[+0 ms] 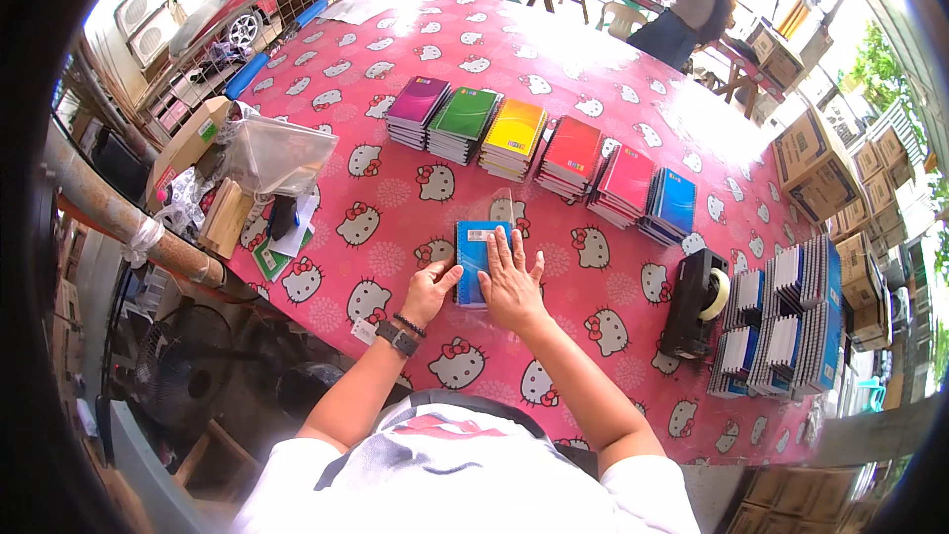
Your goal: The person organizes stacks of colorful notebooks on a table and places several notebooks into clear plastic bags by hand, securing them with tape.
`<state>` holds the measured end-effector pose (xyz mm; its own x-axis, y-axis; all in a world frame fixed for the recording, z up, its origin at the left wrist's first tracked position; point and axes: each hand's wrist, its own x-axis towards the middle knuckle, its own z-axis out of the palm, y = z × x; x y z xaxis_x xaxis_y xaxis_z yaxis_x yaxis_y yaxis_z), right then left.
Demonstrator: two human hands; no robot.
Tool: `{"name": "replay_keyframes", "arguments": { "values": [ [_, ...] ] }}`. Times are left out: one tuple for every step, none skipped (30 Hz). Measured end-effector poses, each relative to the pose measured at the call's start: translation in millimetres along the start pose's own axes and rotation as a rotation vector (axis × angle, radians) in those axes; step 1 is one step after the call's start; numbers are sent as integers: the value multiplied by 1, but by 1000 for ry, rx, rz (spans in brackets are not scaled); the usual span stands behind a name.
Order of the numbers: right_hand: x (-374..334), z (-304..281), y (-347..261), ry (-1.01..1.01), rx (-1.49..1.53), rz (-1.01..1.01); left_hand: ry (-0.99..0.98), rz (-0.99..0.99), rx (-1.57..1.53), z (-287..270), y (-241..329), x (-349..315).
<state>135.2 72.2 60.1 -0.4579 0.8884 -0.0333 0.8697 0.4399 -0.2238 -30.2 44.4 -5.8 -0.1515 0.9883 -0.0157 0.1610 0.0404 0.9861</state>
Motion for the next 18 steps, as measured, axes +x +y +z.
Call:
{"name": "replay_keyframes", "arguments": {
  "values": [
    [0, 0, 0, 0, 4, -18, 22, 15, 3, 0, -4, 0],
    [-1, 1, 1, 9, 7, -26, 40, 28, 4, 2, -4, -1],
    [-1, 2, 2, 18, 11, -34, 59, 40, 4, 3, -4, -3],
    [-2, 3, 2, 28, 14, -44, 56, 55, 85, 4, -4, -3],
    [-3, 6, 5, 36, 16, -36, 44, 69, 165, 6, 3, -4],
    [-2, 8, 6, 47, 18, -33, 38, 86, 247, 6, 11, -5],
    [-2, 11, 7, 59, 21, -30, 18, 61, 324, 8, 19, -8],
    [-1, 11, 6, 59, 12, -28, 3, 39, 402, 9, 27, -9],
    [0, 12, 5, 60, 3, -24, -13, 16, 480, 11, 34, -10],
    [-1, 13, 5, 61, -6, -19, -34, -15, 508, 12, 39, -10],
    [0, 13, 4, 66, -10, -18, -50, -46, 537, 11, 43, -10],
    [0, 14, 4, 72, -15, -16, -68, -76, 566, 10, 46, -10],
    [-1, 14, 4, 78, -19, -13, 48, 92, 732, 8, 40, -8],
    [0, 12, 2, 72, -18, -16, 171, 265, 893, 0, 27, -4],
    [-1, 11, 2, 66, -18, -9, 287, 444, 1044, -7, 23, -1],
    [-2, 10, 3, 59, -18, 0, 444, 345, 1077, -14, 18, 1],
    [-3, 9, 6, 59, -16, 13, 596, 249, 1101, -22, 19, 4],
    [-3, 8, 5, 60, -9, 12, 506, 160, 1226, -30, 16, -1]
  ]
}}
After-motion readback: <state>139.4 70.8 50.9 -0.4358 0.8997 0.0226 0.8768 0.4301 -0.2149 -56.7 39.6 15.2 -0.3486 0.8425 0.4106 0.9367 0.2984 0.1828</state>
